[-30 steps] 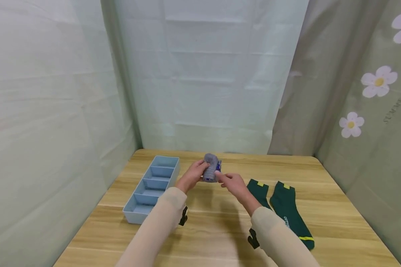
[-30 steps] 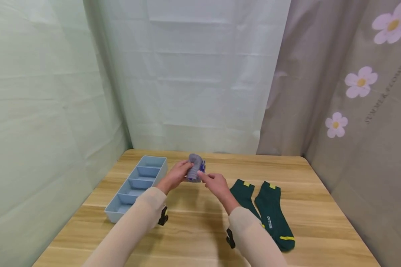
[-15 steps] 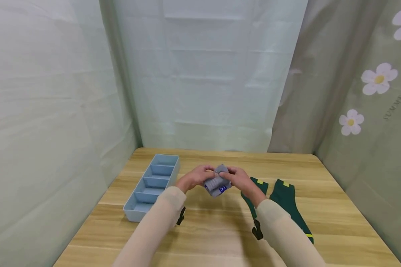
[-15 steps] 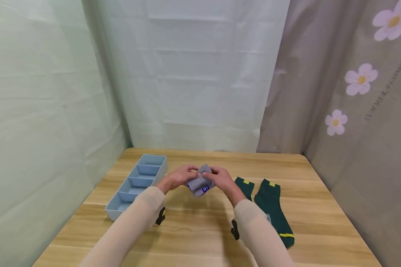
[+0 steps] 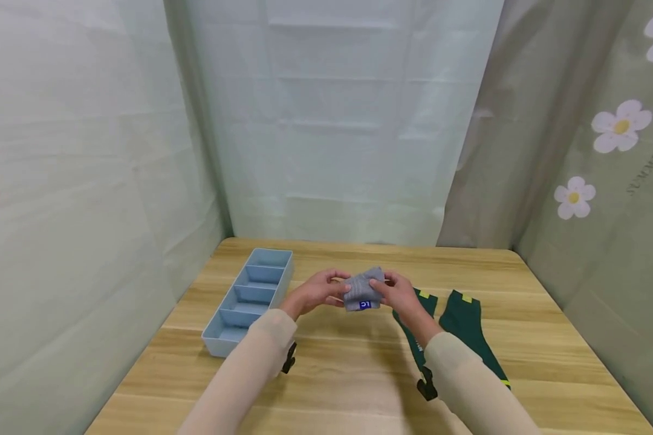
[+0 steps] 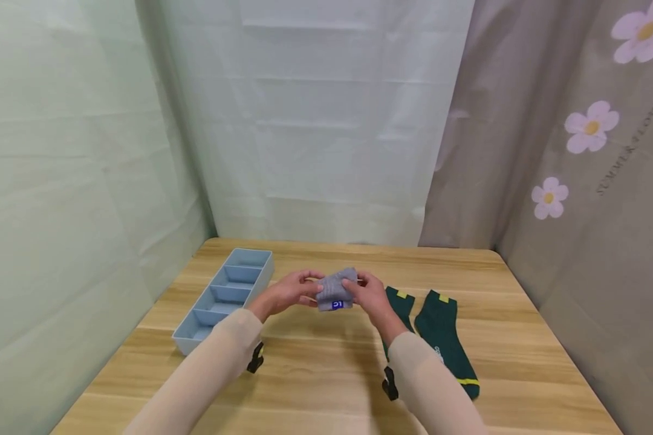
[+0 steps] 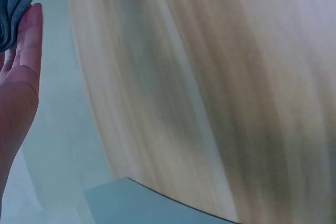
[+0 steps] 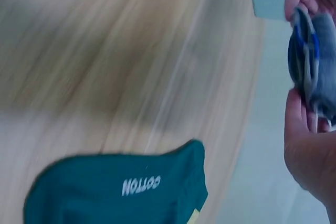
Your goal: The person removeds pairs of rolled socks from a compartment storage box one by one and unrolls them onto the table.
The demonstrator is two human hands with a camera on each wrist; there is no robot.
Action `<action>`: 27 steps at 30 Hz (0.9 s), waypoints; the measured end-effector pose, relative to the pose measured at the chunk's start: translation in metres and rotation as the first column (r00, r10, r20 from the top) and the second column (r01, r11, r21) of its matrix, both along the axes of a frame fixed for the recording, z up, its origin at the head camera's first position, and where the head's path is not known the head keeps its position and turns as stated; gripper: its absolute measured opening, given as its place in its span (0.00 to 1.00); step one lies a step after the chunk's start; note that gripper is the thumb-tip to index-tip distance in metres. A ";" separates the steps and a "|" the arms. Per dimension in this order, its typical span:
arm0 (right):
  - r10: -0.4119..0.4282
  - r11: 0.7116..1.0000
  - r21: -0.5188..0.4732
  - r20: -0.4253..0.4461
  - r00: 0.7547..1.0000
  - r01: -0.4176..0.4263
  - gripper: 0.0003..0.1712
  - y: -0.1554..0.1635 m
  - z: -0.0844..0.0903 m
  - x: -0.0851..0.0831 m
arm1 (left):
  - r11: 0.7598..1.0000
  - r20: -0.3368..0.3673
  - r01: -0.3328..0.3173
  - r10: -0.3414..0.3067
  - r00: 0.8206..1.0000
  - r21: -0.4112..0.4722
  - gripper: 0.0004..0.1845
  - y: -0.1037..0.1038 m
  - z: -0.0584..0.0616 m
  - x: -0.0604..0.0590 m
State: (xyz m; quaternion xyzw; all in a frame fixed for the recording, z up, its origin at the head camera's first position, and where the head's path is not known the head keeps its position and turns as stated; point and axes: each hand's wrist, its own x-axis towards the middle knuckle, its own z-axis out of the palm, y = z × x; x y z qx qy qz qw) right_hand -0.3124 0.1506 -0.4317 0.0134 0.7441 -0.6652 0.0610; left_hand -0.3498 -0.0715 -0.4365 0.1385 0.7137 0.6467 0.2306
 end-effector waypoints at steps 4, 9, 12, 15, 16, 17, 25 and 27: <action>0.099 0.989 0.109 -0.010 0.995 -0.097 0.40 0.010 -0.001 0.004 | 1.000 0.014 0.025 -0.025 1.000 -0.001 0.22 -0.001 -0.001 0.005; 0.268 0.919 0.334 -0.133 0.954 -0.211 0.42 0.019 -0.001 0.010 | 0.998 0.014 0.045 -0.044 0.999 -0.039 0.19 -0.004 -0.004 0.014; 0.336 0.874 0.417 -0.149 0.930 -0.249 0.34 0.018 -0.001 0.013 | 0.996 0.009 0.070 -0.069 0.998 -0.061 0.19 -0.005 -0.008 0.020; 0.346 0.847 0.471 -0.137 0.928 -0.246 0.26 0.016 -0.006 0.016 | 0.993 0.011 0.086 -0.086 0.996 -0.081 0.19 -0.005 -0.014 0.026; 0.343 0.844 0.477 -0.131 0.930 -0.244 0.24 0.016 -0.007 0.017 | 0.992 0.012 0.085 -0.085 0.996 -0.089 0.19 -0.004 -0.016 0.028; 0.339 0.840 0.487 -0.129 0.932 -0.238 0.22 0.015 -0.009 0.018 | 0.992 0.017 0.081 -0.080 0.997 -0.096 0.19 -0.004 -0.018 0.029; 0.310 0.841 0.495 -0.116 0.944 -0.216 0.18 0.023 -0.023 0.028 | 0.989 0.009 0.065 -0.064 0.998 -0.132 0.18 0.005 -0.031 0.041; 0.306 0.838 0.500 -0.099 0.947 -0.218 0.18 0.025 -0.026 0.031 | 0.984 -0.007 0.070 -0.072 0.997 -0.163 0.18 0.007 -0.034 0.043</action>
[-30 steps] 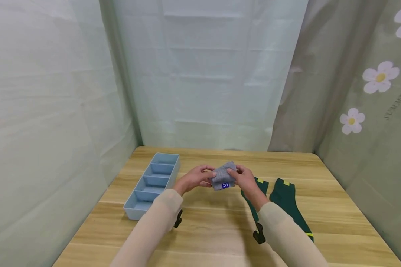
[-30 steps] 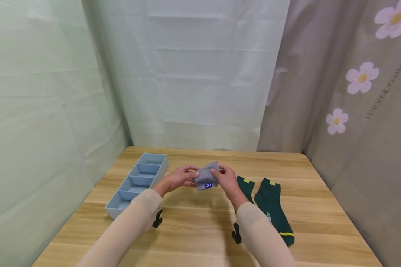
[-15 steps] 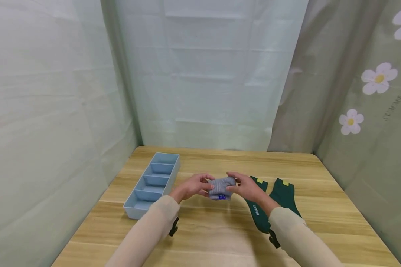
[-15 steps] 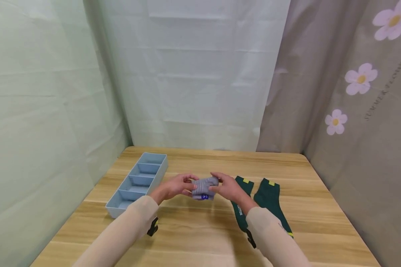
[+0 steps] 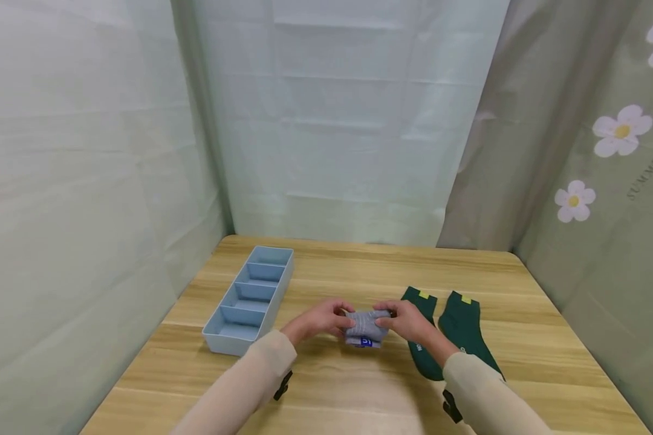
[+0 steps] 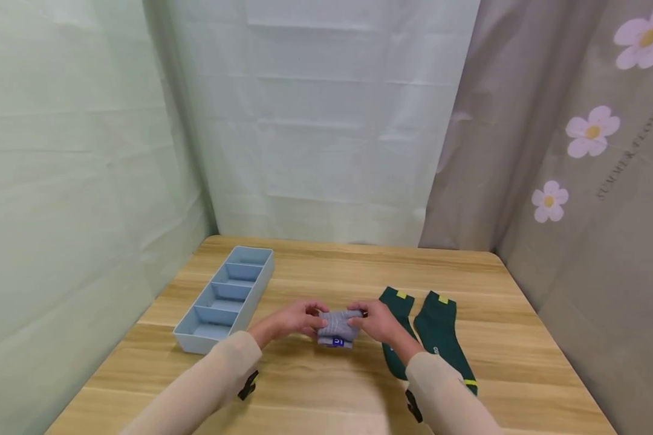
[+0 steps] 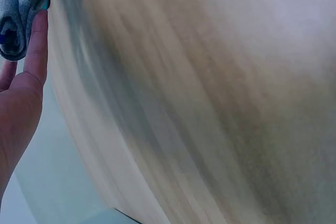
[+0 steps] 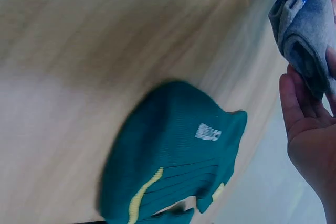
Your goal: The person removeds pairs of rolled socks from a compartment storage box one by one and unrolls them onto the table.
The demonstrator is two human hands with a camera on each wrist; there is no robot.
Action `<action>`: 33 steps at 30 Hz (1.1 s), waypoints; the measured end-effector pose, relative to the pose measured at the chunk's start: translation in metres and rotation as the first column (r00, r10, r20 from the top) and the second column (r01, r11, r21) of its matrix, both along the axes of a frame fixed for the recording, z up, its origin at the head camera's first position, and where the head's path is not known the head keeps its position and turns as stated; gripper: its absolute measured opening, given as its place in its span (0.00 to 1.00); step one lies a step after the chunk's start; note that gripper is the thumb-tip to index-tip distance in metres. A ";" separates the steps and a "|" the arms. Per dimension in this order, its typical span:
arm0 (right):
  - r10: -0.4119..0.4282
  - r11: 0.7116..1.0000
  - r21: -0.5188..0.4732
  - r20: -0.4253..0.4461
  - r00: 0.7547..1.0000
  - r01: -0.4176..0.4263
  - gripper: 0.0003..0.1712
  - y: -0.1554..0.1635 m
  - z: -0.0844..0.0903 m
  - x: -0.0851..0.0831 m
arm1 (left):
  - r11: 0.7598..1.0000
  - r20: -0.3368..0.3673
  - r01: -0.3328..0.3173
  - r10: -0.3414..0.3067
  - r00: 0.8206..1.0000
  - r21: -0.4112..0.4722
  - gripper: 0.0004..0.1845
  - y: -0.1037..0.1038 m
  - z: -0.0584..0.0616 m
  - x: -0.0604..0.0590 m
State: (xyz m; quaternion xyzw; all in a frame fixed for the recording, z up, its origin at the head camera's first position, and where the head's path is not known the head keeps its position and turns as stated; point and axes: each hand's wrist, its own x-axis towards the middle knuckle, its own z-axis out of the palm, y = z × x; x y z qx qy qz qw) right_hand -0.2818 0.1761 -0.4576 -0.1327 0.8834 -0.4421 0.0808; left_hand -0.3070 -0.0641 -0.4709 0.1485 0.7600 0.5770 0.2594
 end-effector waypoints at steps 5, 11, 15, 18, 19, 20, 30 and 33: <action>0.013 1.000 0.002 0.027 1.000 -0.013 0.19 0.004 -0.005 0.006 | 0.998 -0.044 0.017 -0.020 0.999 -0.067 0.16 0.003 -0.004 0.005; 0.048 0.999 0.019 0.004 0.999 -0.048 0.18 0.007 -0.017 0.012 | 0.988 -0.093 0.029 -0.043 0.995 -0.149 0.13 0.005 -0.008 0.013; 0.054 0.996 0.071 -0.052 0.997 -0.050 0.19 0.005 -0.026 0.014 | 0.970 -0.159 0.014 -0.054 0.986 -0.241 0.11 0.007 -0.007 0.018; 0.057 0.993 0.109 -0.131 0.990 -0.043 0.18 0.002 -0.029 0.015 | 0.957 -0.217 -0.009 -0.057 0.974 -0.289 0.10 0.008 -0.006 0.019; 0.063 0.991 0.124 -0.165 0.984 -0.043 0.18 0.001 -0.030 0.016 | 0.953 -0.232 -0.015 -0.058 0.971 -0.303 0.10 0.008 -0.006 0.019; 0.070 0.989 0.142 -0.199 0.978 -0.042 0.18 0.001 -0.030 0.016 | 0.950 -0.244 -0.020 -0.059 0.968 -0.313 0.10 0.008 -0.005 0.019; 0.194 0.931 0.357 -0.302 0.933 -0.078 0.24 -0.003 -0.026 0.030 | 0.935 -0.309 -0.031 -0.086 0.947 -0.354 0.11 0.006 -0.004 0.018; 0.227 0.916 0.391 -0.320 0.920 -0.090 0.22 -0.004 -0.029 0.029 | 0.934 -0.354 -0.036 -0.098 0.930 -0.355 0.12 0.006 -0.002 0.018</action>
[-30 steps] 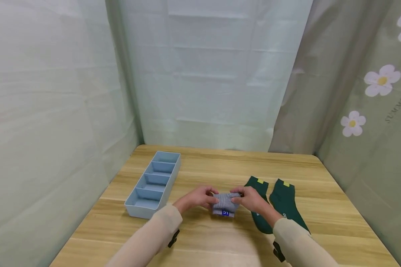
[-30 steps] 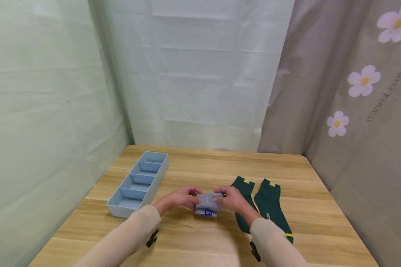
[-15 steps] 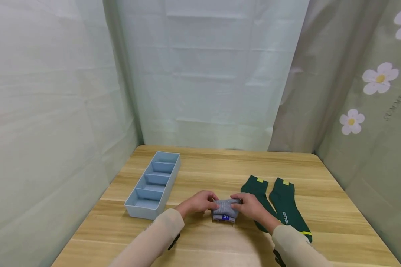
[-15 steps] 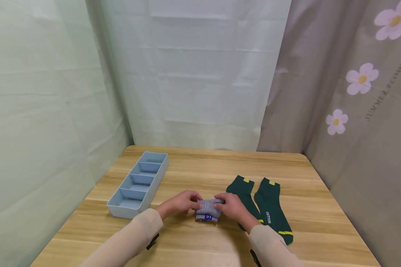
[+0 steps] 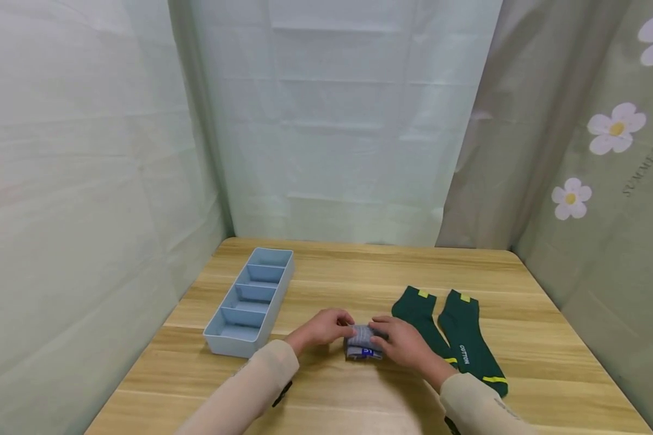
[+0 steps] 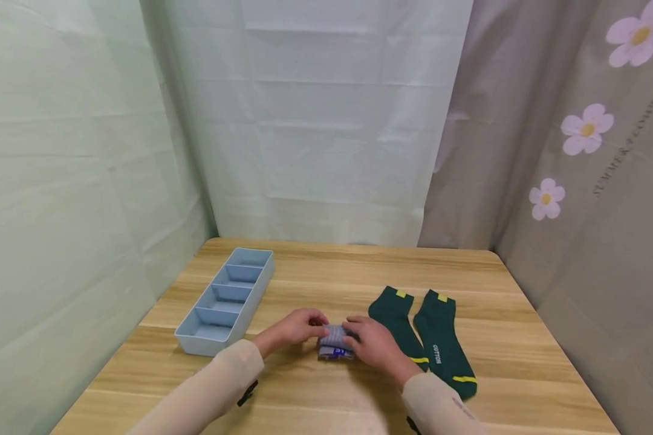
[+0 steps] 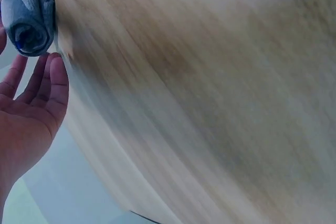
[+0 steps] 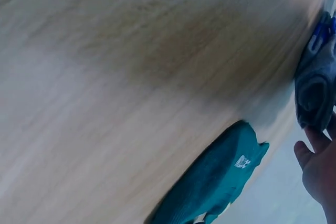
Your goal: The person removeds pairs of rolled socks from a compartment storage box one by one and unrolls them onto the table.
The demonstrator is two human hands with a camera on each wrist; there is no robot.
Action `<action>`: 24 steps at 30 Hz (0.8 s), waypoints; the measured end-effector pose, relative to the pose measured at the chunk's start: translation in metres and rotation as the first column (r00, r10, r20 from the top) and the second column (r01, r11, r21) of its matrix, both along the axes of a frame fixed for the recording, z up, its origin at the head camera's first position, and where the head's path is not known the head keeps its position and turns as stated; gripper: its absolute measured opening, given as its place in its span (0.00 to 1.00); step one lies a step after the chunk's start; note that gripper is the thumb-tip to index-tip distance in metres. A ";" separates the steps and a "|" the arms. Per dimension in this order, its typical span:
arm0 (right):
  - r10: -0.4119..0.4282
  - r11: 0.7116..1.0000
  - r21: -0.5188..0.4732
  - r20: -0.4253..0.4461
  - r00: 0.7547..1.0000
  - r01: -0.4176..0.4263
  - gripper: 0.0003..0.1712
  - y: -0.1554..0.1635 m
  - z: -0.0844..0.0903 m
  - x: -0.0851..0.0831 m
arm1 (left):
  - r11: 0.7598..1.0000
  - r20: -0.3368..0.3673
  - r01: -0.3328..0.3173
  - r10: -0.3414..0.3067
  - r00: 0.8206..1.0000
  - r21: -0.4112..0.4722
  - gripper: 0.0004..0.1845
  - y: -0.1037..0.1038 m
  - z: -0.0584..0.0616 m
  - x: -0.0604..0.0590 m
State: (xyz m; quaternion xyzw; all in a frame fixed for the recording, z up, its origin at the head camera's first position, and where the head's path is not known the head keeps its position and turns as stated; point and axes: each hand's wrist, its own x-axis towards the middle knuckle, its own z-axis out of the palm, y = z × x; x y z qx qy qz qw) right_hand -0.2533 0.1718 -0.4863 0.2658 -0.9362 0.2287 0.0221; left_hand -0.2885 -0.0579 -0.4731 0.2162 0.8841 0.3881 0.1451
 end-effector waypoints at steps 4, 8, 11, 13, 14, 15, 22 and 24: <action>0.005 1.000 0.011 -0.008 1.000 -0.005 0.20 -0.001 -0.004 -0.005 | 0.999 -0.060 0.044 -0.044 0.997 -0.007 0.13 0.000 -0.001 -0.002; -0.004 1.000 -0.013 -0.013 1.000 0.004 0.19 -0.002 -0.006 -0.007 | 0.995 -0.108 0.093 -0.095 0.990 -0.029 0.13 0.001 -0.005 -0.005; -0.007 1.000 -0.007 -0.051 0.999 0.007 0.19 -0.004 -0.007 -0.005 | 0.994 -0.131 0.102 -0.105 0.986 -0.031 0.12 0.003 -0.006 -0.006; 0.000 1.000 0.030 -0.089 0.996 0.003 0.20 -0.004 -0.007 -0.002 | 0.995 -0.136 0.095 -0.098 0.986 -0.033 0.11 0.005 -0.006 -0.005; 0.007 0.999 0.053 -0.105 0.994 -0.001 0.20 -0.005 -0.007 0.001 | 0.995 -0.136 0.091 -0.094 0.986 -0.031 0.11 0.005 -0.006 -0.005; 0.018 0.997 0.074 -0.123 0.992 -0.009 0.21 -0.005 -0.006 0.003 | 0.996 -0.138 0.087 -0.091 0.986 -0.033 0.11 0.005 -0.006 -0.006; 0.108 0.982 0.172 -0.165 0.980 -0.080 0.26 -0.003 -0.002 0.025 | 0.997 -0.108 0.065 -0.068 0.992 -0.038 0.10 0.006 -0.006 -0.009; 0.127 0.977 0.189 -0.165 0.978 -0.095 0.27 -0.003 -0.002 0.031 | 0.998 -0.097 0.057 -0.060 0.993 -0.038 0.10 0.006 -0.006 -0.010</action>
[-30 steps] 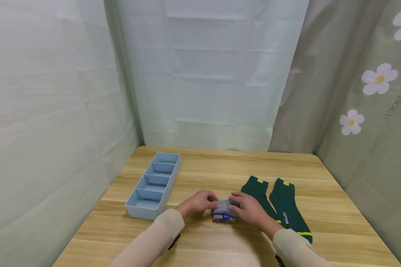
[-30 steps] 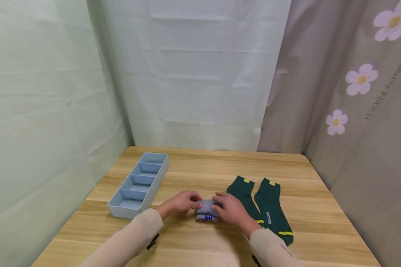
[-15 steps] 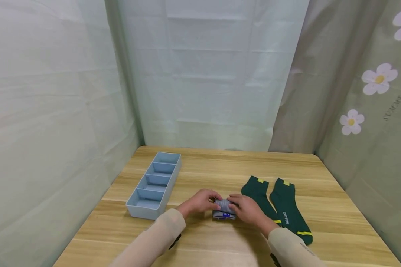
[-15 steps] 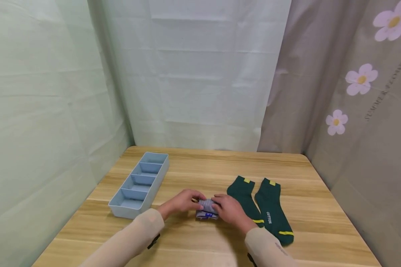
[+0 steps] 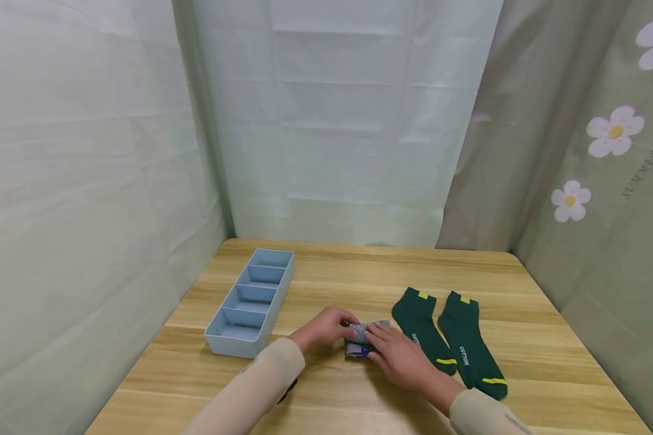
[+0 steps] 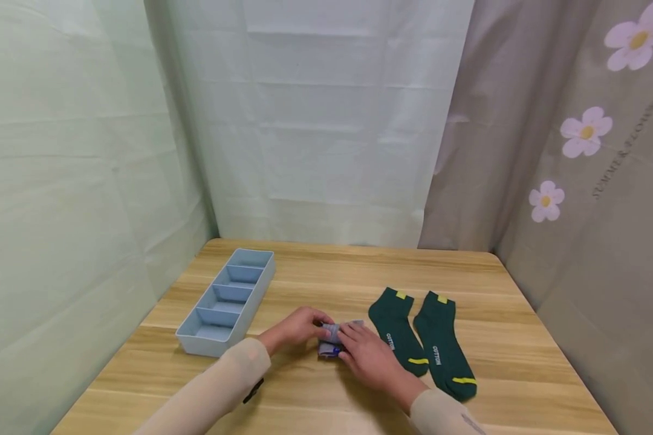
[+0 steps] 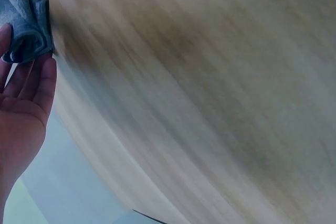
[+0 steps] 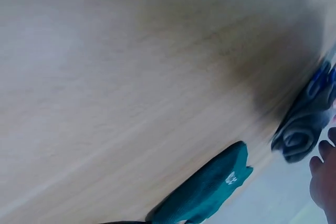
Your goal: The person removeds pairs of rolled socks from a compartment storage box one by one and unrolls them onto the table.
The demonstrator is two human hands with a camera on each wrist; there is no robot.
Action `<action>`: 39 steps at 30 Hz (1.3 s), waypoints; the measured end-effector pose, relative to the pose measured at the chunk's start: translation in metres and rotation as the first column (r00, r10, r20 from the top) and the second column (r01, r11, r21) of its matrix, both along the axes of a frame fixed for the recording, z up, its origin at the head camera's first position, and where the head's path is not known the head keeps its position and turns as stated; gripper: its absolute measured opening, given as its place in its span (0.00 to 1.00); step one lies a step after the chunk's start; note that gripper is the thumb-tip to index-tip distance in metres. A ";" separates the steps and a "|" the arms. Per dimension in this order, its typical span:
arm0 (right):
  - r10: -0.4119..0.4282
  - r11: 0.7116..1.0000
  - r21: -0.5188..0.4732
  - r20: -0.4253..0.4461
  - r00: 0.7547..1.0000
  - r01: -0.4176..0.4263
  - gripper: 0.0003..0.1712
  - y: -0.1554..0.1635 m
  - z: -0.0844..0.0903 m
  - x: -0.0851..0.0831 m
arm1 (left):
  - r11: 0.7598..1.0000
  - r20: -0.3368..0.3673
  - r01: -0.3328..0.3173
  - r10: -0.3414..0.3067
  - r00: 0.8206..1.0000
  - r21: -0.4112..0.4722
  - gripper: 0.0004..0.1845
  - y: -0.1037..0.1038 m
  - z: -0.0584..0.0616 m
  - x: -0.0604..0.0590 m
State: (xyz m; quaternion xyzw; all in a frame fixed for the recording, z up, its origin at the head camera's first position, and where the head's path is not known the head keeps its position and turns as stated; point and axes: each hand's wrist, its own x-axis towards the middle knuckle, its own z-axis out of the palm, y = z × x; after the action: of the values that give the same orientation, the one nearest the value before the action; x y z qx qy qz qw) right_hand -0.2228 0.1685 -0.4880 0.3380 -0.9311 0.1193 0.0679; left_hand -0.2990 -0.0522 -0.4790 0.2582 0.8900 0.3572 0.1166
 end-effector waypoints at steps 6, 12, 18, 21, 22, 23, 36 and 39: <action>0.072 0.997 0.031 -0.035 0.997 -0.071 0.25 -0.001 -0.002 0.010 | 1.000 0.018 -0.003 0.003 1.000 0.006 0.09 -0.001 -0.001 -0.005; 0.057 0.998 -0.011 0.021 0.998 -0.057 0.20 -0.004 -0.006 0.011 | 1.000 0.058 -0.014 0.013 0.998 0.021 0.10 0.000 0.001 -0.007; -0.062 0.992 -0.104 0.075 0.995 0.069 0.14 -0.009 -0.009 0.004 | 0.999 0.102 -0.025 0.022 0.995 0.032 0.10 0.001 0.002 -0.009; -0.111 0.982 -0.151 0.036 0.993 0.115 0.09 -0.014 -0.013 0.003 | 0.999 0.109 -0.030 0.027 0.994 0.026 0.09 0.001 0.003 -0.010; -0.127 0.978 -0.161 0.022 0.992 0.129 0.07 -0.016 -0.014 0.003 | 0.999 0.112 -0.031 0.029 0.993 0.021 0.09 0.001 0.004 -0.010; -0.144 0.975 -0.169 0.013 0.989 0.145 0.06 -0.018 -0.016 0.003 | 0.999 0.112 -0.033 0.030 0.993 0.019 0.09 0.001 0.004 -0.011; -0.073 0.997 0.015 -0.037 0.997 0.073 0.19 -0.017 -0.025 0.016 | 0.996 0.034 -0.072 0.070 0.997 0.057 0.05 0.003 0.002 -0.017; -0.051 0.998 0.034 -0.050 0.997 0.052 0.19 -0.016 -0.024 0.015 | 0.996 -0.048 -0.041 0.045 0.998 0.078 0.03 0.004 -0.001 -0.018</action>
State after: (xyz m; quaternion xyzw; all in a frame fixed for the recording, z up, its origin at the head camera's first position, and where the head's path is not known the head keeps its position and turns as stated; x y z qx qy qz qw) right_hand -0.2079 0.1523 -0.5122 0.3179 -0.9395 0.0925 0.0881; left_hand -0.3172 -0.0482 -0.4798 0.2521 0.8836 0.3872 0.0764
